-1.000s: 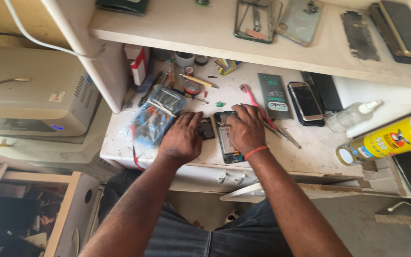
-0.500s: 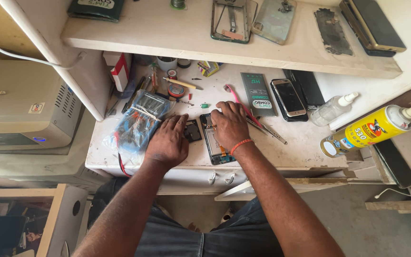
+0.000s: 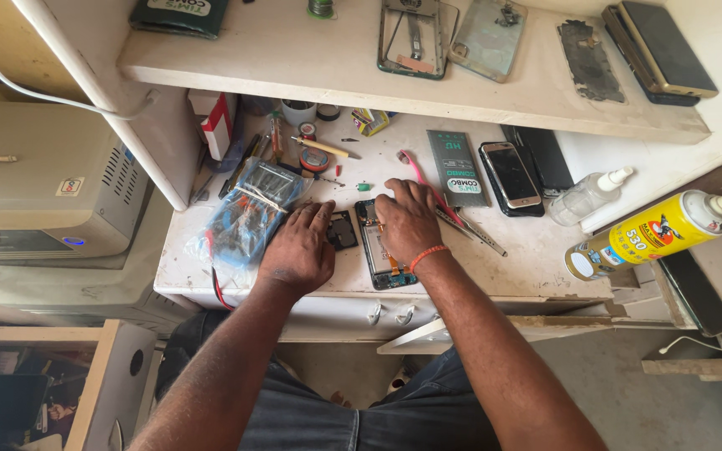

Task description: The person uses a screwdriver and tweezers to remove screws and lift a small component from a disassembled mobile phone on a workbench. They then use a toothbrush to clean the interior of the phone chassis.

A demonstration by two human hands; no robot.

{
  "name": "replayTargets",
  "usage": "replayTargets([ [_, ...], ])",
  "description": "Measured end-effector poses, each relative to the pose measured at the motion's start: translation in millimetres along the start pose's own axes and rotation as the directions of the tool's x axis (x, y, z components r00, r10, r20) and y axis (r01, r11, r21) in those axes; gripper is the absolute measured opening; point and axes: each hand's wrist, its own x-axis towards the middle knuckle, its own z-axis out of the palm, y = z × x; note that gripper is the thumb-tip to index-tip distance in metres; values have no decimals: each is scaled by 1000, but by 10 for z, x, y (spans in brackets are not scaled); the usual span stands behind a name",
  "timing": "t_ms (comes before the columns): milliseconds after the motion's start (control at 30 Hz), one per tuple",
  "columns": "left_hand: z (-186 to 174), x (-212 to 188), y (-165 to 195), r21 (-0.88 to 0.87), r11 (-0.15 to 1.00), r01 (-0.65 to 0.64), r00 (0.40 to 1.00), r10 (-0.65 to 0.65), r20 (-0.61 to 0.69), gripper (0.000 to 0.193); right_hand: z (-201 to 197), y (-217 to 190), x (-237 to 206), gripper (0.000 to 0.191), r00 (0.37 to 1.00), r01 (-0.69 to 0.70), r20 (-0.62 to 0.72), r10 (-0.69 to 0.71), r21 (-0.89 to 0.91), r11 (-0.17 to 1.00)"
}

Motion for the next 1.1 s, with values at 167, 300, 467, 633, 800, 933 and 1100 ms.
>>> replayTargets([
  [167, -3, -2, 6, 5, 1000, -2, 1000, 2, -4, 67, 12, 9, -40, 24, 996, 12, -85, -8, 51, 999],
  [300, -1, 5, 10, 37, 999, 21, 999, -22, 25, 68, 17, 9, -61, 23, 995, 24, -98, -17, 62, 998],
  [467, -2, -4, 11, 21, 1000, 14, 1000, -14, 8, 67, 28, 13, -72, 19, 990, 44, -138, -35, 64, 997],
  [633, -6, 4, 6, 13, 1000, -5, 1000, 5, -1, 67, 24, 18, -93, 19, 978, 94, -195, -77, 77, 993],
  [800, -2, 6, 10, 11, 1000, -4, 1000, 4, -2, 67, 10, 18, -76, 17, 978, 121, -176, -111, 45, 992],
  [933, -7, 7, 9, 3, 1000, 0, 1000, 0, 3, 68, 10, -1, -11, 15, 991, 76, -113, -73, 21, 997],
  [1100, -3, 7, 14, 17, 999, 29, 999, -30, 35, 69, 23, -7, -14, 13, 990, 74, -123, -72, 14, 997],
])
